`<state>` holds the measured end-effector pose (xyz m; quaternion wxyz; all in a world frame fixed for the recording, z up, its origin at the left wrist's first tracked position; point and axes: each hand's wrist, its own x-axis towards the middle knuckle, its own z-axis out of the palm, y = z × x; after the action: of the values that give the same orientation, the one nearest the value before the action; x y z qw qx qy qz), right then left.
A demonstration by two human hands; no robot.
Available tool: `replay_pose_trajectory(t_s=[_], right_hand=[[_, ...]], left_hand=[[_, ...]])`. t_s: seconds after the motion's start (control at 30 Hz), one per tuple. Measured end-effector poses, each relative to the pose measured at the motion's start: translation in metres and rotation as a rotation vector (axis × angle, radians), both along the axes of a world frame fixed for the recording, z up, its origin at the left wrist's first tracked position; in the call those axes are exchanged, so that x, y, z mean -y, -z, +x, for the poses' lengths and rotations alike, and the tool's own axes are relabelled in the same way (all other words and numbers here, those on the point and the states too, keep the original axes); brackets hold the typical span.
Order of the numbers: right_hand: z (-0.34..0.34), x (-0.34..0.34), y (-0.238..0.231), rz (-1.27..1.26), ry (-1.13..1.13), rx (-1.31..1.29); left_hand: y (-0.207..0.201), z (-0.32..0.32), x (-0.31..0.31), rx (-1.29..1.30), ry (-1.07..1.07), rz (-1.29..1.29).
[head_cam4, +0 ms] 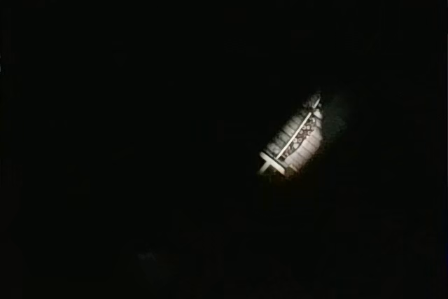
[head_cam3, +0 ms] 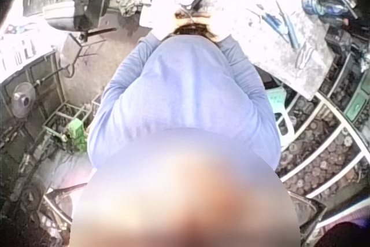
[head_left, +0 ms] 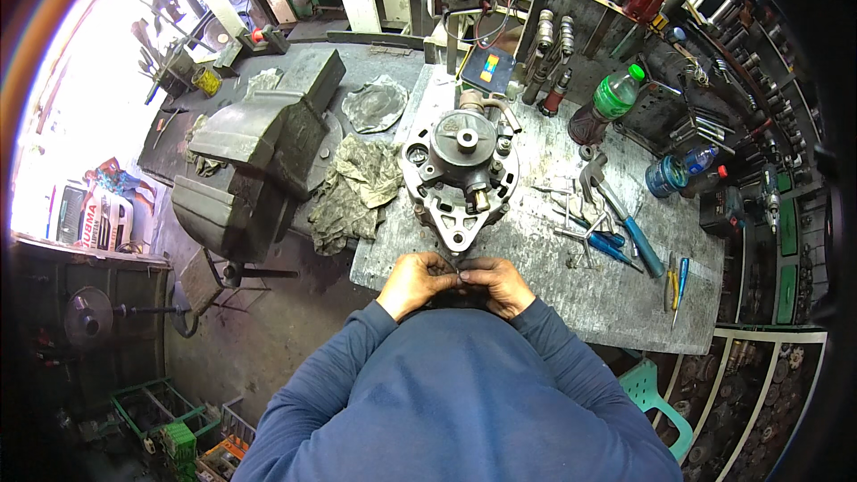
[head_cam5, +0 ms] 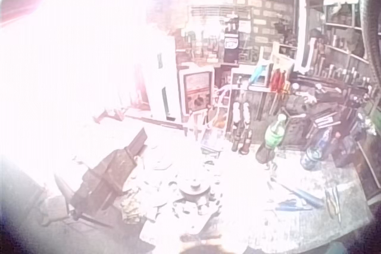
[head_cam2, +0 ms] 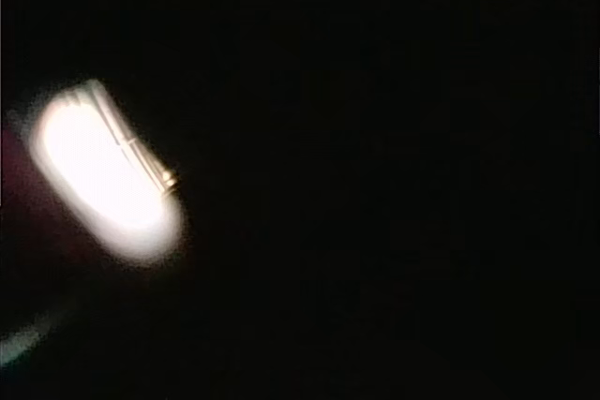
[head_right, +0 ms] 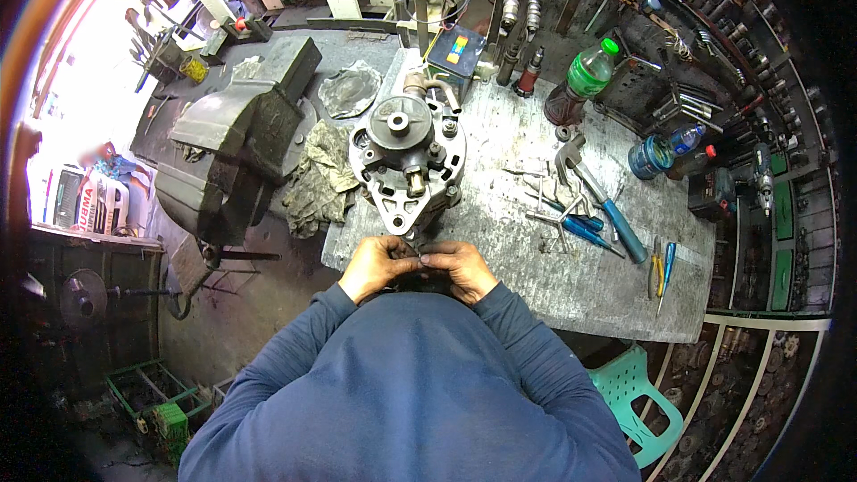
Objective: The person assembles a mechanical component on a workbench. They place a metal plate onto a cylindrical housing, insert and tighten bolts with a screwdriver, then use a cordless impact wrench to secure additional fasteners.
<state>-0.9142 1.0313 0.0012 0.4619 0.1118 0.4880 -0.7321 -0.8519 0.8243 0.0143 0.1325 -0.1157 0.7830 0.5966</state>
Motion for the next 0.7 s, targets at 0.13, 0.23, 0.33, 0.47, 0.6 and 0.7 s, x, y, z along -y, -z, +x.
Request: replay_pose_trajectory(t_s=[0.13, 0.23, 0.33, 0.47, 0.6, 0.7], right_hand=[[-0.004, -0.003, 0.005, 0.020, 0.046, 0.009], [-0.012, -0.016, -0.002, 0.075, 0.112, -0.165], [-0.034, -0.043, -0.035, 0.231, 0.244, -0.485], [-0.083, -0.076, -0.117, 0.246, 0.288, -0.821], [-0.119, -0.059, -0.202, 0.122, 0.163, -1.018], [-0.130, -0.030, -0.242, -0.003, 0.092, -0.944]], left_hand=[[-0.019, 0.003, 0.010, -0.036, 0.161, -0.135], [-0.051, 0.011, 0.023, -0.209, 0.132, -0.292], [-0.099, 0.027, 0.043, -0.368, -0.126, -0.123], [-0.156, 0.012, 0.053, -0.600, -0.283, 0.171], [-0.172, -0.028, 0.047, -0.637, -0.264, 0.149], [-0.168, -0.039, 0.048, -0.506, -0.239, 0.107]])
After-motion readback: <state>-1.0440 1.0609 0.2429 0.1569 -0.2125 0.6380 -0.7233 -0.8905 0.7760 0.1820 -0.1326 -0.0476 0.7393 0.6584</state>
